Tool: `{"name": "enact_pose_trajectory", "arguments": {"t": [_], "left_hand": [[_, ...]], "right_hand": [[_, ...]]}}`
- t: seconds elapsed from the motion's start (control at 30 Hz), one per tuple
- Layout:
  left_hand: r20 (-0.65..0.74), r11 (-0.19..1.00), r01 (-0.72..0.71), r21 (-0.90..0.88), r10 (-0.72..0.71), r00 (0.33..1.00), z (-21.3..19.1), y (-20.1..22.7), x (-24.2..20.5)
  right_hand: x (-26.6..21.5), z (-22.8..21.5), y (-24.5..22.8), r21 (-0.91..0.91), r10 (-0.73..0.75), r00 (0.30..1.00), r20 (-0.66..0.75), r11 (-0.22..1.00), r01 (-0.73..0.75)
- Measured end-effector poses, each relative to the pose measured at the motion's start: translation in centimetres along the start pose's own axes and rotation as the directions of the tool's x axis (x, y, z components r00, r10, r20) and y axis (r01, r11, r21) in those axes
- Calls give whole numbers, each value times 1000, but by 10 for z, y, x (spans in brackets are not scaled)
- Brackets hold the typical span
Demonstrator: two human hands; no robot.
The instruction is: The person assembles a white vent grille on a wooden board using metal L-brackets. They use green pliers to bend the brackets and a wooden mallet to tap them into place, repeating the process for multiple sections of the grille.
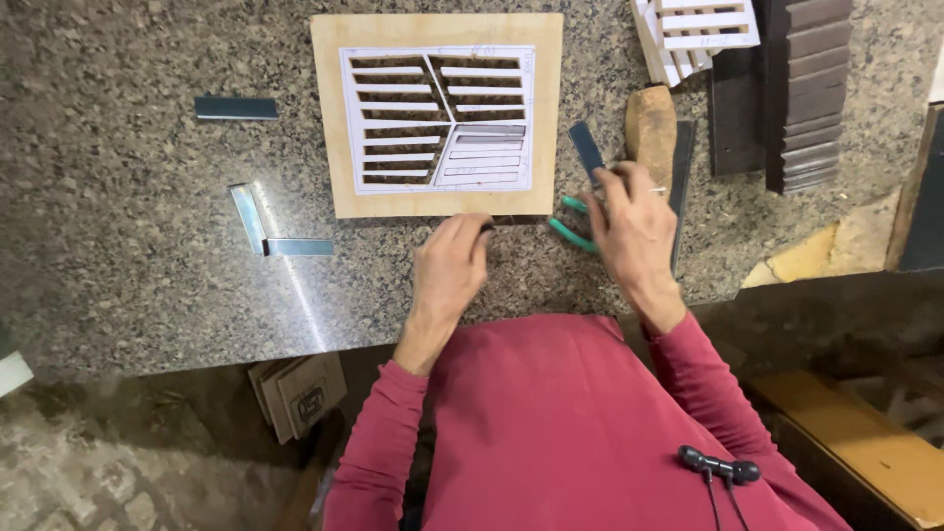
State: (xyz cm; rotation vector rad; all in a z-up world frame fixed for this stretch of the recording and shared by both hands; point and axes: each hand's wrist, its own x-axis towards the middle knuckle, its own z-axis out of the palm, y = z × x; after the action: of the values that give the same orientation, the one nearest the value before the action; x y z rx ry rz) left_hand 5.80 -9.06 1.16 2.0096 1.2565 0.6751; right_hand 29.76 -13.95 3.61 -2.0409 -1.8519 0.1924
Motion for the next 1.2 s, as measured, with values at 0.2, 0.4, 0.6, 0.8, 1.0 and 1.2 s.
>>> {"name": "enact_pose_trajectory", "arguments": {"t": [0.2,0.4,0.6,0.8,1.0,1.2], "left_hand": [[1,1000,12,28,-12,1000,-4,-16,2],[9,998,42,35,-43,999,-3,-18,-2],[36,999,53,5,-53,998,0,-17,-3],[32,999,34,5,-34,999,-3,-17,-1],[20,999,39,-1,-39,999,-4,-23,-9],[169,994,104,-14,-100,981,3,-30,-13]], "right_hand": [[3,13,20,-92,-6,998,64,996,12],[5,2,15,39,54,998,-28,998,-53],[21,4,5,148,8,994,-105,989,8],[42,29,-5,199,20,1000,14,980,-23],[36,21,-13,276,93,957,275,946,-171],[39,9,-5,301,217,863,456,875,-379]]}}
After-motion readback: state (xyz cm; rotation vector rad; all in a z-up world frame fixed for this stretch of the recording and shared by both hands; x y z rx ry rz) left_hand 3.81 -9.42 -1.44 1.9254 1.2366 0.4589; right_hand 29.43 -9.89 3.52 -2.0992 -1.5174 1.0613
